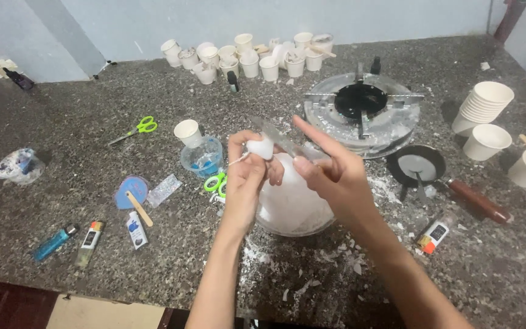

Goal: Carving a heart shape from a block of wax using a metal tool.

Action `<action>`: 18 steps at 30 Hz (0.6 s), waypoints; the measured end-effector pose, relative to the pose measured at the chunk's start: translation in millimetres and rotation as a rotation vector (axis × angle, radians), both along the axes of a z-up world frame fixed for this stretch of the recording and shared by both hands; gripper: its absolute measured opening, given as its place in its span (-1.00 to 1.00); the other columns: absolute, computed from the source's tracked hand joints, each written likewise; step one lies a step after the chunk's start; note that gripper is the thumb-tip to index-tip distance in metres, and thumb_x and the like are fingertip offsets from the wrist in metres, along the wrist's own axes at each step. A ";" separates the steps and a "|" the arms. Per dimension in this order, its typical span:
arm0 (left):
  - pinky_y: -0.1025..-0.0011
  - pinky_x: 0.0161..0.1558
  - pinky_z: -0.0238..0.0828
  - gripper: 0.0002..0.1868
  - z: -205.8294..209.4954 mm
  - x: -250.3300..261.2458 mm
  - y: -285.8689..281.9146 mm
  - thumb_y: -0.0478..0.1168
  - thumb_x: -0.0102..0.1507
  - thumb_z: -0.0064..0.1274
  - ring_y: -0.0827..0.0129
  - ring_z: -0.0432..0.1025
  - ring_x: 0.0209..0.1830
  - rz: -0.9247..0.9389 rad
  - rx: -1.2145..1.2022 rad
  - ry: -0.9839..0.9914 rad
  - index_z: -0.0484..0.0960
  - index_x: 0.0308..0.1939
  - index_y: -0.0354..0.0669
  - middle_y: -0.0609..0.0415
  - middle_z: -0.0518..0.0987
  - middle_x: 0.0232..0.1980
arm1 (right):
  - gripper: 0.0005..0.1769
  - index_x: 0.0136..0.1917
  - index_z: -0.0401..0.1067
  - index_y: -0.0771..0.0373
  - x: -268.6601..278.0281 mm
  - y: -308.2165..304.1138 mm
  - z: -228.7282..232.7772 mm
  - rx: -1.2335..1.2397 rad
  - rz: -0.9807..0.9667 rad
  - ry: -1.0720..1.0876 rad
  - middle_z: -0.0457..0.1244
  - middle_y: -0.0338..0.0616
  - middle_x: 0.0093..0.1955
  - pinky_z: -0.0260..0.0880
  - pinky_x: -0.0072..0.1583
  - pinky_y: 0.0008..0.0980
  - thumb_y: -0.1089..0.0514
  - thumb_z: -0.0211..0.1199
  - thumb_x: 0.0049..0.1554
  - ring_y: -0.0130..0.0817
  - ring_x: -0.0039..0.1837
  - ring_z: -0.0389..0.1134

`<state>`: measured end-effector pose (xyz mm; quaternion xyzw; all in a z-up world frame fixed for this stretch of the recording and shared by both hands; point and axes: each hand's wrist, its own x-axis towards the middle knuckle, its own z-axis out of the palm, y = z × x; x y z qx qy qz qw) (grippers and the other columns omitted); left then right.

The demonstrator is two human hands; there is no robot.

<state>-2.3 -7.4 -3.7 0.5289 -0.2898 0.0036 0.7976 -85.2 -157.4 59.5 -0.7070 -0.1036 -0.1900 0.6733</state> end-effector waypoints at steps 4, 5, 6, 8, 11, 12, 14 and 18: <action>0.41 -0.31 0.40 -0.63 1.8 -4.7 4.3 -0.09 0.43 -0.15 0.31 0.48 -0.44 0.003 0.071 -0.025 0.16 0.24 -0.07 0.05 0.51 -0.41 | -0.29 0.49 0.32 0.15 0.4 4.2 -8.1 -0.046 -0.027 -0.079 0.27 -0.13 -0.57 0.27 -0.30 -0.66 0.19 0.37 0.07 -0.59 -0.48 0.14; 0.41 -0.31 0.40 -0.67 5.5 -5.7 4.0 -0.11 0.42 -0.13 0.31 0.48 -0.45 0.022 0.116 -0.049 0.24 0.21 -0.11 0.03 0.54 -0.44 | -0.30 0.43 0.39 0.11 -0.6 5.8 -6.8 -0.064 -0.107 -0.110 0.32 -0.12 -0.54 0.35 -0.21 -0.66 0.18 0.44 0.02 -0.66 -0.45 0.15; 0.42 -0.32 0.41 -0.70 9.1 -6.6 3.8 -0.14 0.41 -0.11 0.31 0.48 -0.47 0.041 0.162 -0.072 0.31 0.17 -0.14 0.01 0.56 -0.46 | -0.31 0.38 0.46 0.07 -1.5 7.3 -5.5 -0.082 -0.188 -0.142 0.36 -0.12 -0.52 0.43 -0.12 -0.66 0.17 0.52 -0.02 -0.73 -0.41 0.15; 0.40 -0.33 0.41 -0.72 9.9 -7.0 3.4 -0.18 0.39 -0.08 0.30 0.49 -0.48 0.050 0.159 -0.091 0.35 0.15 -0.14 -0.02 0.57 -0.45 | -0.43 0.24 0.55 0.11 6.4 5.6 -17.9 -0.056 -0.282 -0.135 0.39 -0.12 -0.47 0.46 -0.15 -0.60 0.16 0.57 -0.06 -0.63 -0.40 0.27; 0.38 -0.34 0.43 -0.74 12.9 -7.5 3.2 -0.24 0.36 -0.03 0.29 0.49 -0.48 0.068 0.166 -0.120 0.41 0.11 -0.17 -0.06 0.59 -0.43 | -0.56 0.04 0.66 0.17 9.0 6.8 -21.7 -0.038 -0.432 -0.138 0.39 -0.12 -0.45 0.47 -0.22 -0.50 0.13 0.65 -0.13 -0.55 -0.40 0.34; 0.38 -0.34 0.44 -0.75 13.8 -8.0 3.4 -0.26 0.34 0.00 0.29 0.50 -0.48 0.077 0.173 -0.132 0.44 0.09 -0.19 -0.08 0.60 -0.41 | -0.57 -0.01 0.67 0.19 7.9 8.0 -20.8 -0.048 -0.486 -0.147 0.36 -0.13 -0.48 0.43 -0.26 -0.47 0.10 0.69 -0.16 -0.58 -0.41 0.29; 0.42 -0.36 0.40 -0.74 19.1 -10.8 2.0 -0.21 0.35 0.01 0.34 0.47 -0.49 0.077 0.167 -0.136 0.45 0.08 -0.21 -0.09 0.60 -0.41 | -0.65 -0.08 0.67 0.20 9.8 4.9 -22.7 -0.020 -0.468 -0.192 0.34 -0.16 -0.51 0.40 -0.31 -0.49 0.16 0.68 -0.15 -0.58 -0.43 0.28; 0.46 -0.38 0.36 -0.74 14.1 -7.4 1.0 -0.18 0.34 0.03 0.37 0.44 -0.50 0.082 0.131 -0.139 0.47 0.06 -0.22 -0.14 0.62 -0.34 | -0.77 -0.20 0.66 0.16 15.1 2.6 -28.8 -0.117 -0.477 -0.302 0.24 -0.22 -0.63 0.19 -0.44 -0.64 0.22 0.65 -0.14 -0.62 -0.56 0.18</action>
